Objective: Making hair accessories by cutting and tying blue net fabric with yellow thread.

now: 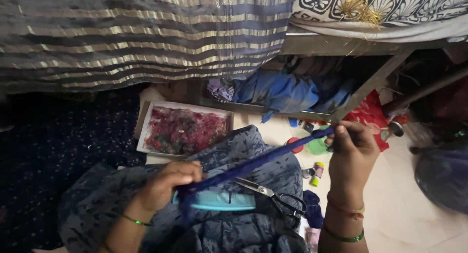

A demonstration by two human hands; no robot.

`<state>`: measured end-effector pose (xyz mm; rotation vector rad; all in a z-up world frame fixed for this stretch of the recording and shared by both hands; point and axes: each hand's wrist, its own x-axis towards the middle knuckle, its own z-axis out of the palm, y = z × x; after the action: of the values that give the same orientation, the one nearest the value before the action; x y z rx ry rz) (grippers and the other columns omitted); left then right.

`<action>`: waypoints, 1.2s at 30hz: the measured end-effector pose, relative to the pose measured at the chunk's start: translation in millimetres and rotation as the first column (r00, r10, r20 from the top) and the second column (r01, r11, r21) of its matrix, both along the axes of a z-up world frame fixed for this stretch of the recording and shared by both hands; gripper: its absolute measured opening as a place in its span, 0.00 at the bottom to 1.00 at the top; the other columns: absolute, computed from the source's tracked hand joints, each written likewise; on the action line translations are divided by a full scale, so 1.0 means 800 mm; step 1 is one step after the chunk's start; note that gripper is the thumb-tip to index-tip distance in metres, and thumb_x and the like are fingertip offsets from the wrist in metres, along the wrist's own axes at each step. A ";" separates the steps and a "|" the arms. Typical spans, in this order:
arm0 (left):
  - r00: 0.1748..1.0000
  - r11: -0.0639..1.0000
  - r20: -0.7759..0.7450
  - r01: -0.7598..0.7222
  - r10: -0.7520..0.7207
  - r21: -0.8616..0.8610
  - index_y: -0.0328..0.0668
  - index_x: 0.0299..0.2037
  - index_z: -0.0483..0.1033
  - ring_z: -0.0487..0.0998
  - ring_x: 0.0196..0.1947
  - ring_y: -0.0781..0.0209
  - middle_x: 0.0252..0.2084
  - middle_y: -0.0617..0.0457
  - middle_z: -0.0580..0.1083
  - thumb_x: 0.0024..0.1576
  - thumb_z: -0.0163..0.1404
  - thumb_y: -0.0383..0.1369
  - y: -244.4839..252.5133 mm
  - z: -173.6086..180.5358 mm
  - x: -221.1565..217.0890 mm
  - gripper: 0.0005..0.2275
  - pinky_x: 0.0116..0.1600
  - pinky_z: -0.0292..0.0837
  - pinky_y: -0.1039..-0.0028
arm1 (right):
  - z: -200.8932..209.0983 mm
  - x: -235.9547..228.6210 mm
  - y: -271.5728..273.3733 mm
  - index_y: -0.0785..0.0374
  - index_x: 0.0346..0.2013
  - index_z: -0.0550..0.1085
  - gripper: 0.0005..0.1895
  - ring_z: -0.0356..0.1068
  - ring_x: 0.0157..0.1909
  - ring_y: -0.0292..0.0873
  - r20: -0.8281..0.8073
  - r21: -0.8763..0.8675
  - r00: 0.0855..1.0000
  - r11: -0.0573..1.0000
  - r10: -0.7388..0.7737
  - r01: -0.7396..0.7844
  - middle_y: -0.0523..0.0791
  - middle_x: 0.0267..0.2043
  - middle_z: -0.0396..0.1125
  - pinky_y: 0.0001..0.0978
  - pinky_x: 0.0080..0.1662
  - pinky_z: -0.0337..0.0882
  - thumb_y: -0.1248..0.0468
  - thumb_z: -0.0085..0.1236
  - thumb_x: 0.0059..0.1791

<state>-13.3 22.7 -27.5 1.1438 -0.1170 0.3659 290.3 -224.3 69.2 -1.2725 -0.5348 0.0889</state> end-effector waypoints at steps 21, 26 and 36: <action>0.728 0.168 -0.161 0.063 0.667 0.984 0.46 0.64 0.70 0.41 0.77 0.27 0.67 0.48 0.67 0.39 0.68 0.41 -0.025 0.056 0.042 0.38 0.66 0.41 0.25 | 0.043 -0.043 0.006 0.74 0.42 0.74 0.02 0.70 0.35 0.35 0.332 -0.148 0.942 0.983 -0.054 0.109 0.47 0.39 0.69 0.24 0.44 0.71 0.79 0.54 0.58; 0.736 0.882 -0.485 -0.397 0.472 0.256 0.42 0.39 0.83 0.79 0.47 0.57 0.43 0.50 0.80 0.53 0.62 0.35 0.012 -0.032 0.042 0.09 0.55 0.75 0.69 | 0.039 -0.001 0.006 0.72 0.48 0.73 0.03 0.70 0.36 0.37 0.173 0.073 0.984 0.996 0.047 -0.061 0.48 0.38 0.69 0.24 0.41 0.72 0.78 0.53 0.60; 0.806 0.592 0.414 -0.592 0.423 0.547 0.28 0.59 0.69 0.71 0.57 0.57 0.56 0.42 0.72 0.58 0.60 0.33 -0.072 0.100 0.138 0.22 0.58 0.68 0.66 | 0.042 -0.053 0.058 0.72 0.43 0.76 0.05 0.72 0.33 0.38 -0.038 -0.323 0.935 0.881 0.352 -0.345 0.48 0.36 0.73 0.25 0.37 0.72 0.77 0.57 0.52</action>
<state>97.3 -34.7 52.5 1.8452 -0.1314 1.0576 247.6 -177.9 102.5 -1.4869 -0.7893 0.4844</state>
